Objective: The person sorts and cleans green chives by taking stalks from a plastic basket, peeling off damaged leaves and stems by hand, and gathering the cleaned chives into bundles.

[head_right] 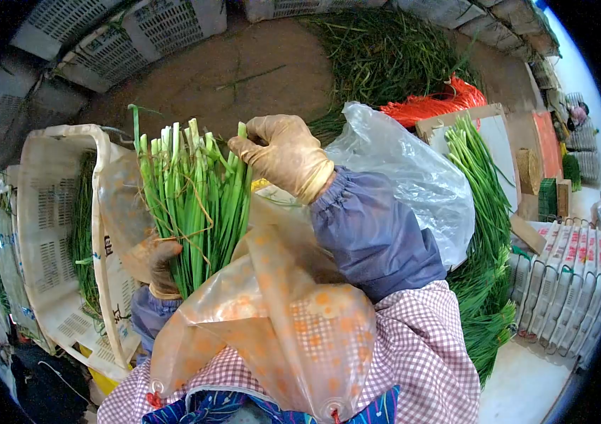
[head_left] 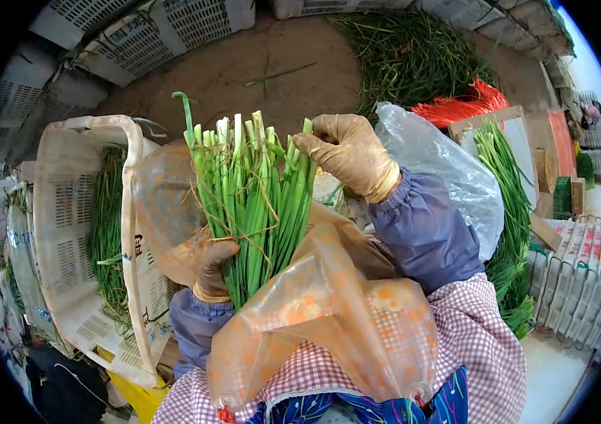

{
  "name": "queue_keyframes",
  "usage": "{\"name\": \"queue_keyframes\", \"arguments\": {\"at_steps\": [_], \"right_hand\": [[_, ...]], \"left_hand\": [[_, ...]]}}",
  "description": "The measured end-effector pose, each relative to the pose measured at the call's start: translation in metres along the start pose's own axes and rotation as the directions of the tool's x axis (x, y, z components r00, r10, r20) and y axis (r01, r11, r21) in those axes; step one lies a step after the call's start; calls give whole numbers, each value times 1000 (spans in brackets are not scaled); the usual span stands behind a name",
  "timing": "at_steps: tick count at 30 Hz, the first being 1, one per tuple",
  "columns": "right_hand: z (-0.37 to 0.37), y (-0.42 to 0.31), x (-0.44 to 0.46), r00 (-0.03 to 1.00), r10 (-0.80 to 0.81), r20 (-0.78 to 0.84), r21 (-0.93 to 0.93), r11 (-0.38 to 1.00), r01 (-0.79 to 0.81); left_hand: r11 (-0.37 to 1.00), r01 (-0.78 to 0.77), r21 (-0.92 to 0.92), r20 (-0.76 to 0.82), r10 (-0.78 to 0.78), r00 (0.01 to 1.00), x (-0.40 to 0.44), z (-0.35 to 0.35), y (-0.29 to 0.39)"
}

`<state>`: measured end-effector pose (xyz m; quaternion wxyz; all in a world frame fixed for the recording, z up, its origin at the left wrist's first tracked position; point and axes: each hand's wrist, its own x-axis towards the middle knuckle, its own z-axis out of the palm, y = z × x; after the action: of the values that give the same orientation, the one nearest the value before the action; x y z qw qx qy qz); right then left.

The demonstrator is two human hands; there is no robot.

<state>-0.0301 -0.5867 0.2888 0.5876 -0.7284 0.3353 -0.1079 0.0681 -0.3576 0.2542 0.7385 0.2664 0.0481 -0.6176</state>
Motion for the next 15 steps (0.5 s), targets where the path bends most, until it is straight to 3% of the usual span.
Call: {"name": "queue_keyframes", "arguments": {"at_steps": [2, 3, 5, 9, 11, 12, 14, 15], "right_hand": [[-1, 0, 1, 991, -134, -7, -214, 968, 129], [0, 0, 1, 991, -135, -3, -216, 967, 131], [1, 1, -2, 951, -306, -40, -488, 836, 249], [4, 9, -5, 930, -359, -77, -460, 840, 286], [0, 7, -7, 948, -312, -62, -556, 800, 227], [-4, 3, -8, 947, -314, -64, -558, 798, 226], [-14, -2, -11, 998, -64, -23, -240, 969, 57], [-22, 8, -7, 997, -75, 3, -64, 995, 75]], "left_hand": [[1000, 17, -7, -20, -17, 1000, 0, -4, 1], [999, 39, -6, -39, -39, 998, 0, -6, 1], [999, 33, -10, -38, -33, 999, 0, -7, 1], [1000, 21, 17, -44, -20, 999, 1, -12, 0], [999, 37, -1, -31, -37, 999, 1, -14, 1], [999, 52, -15, -15, -53, 999, 2, -14, 2], [998, 54, -23, -6, -54, 999, 2, -16, 2], [998, 55, -30, -1, -55, 998, 1, -16, 2]]}}
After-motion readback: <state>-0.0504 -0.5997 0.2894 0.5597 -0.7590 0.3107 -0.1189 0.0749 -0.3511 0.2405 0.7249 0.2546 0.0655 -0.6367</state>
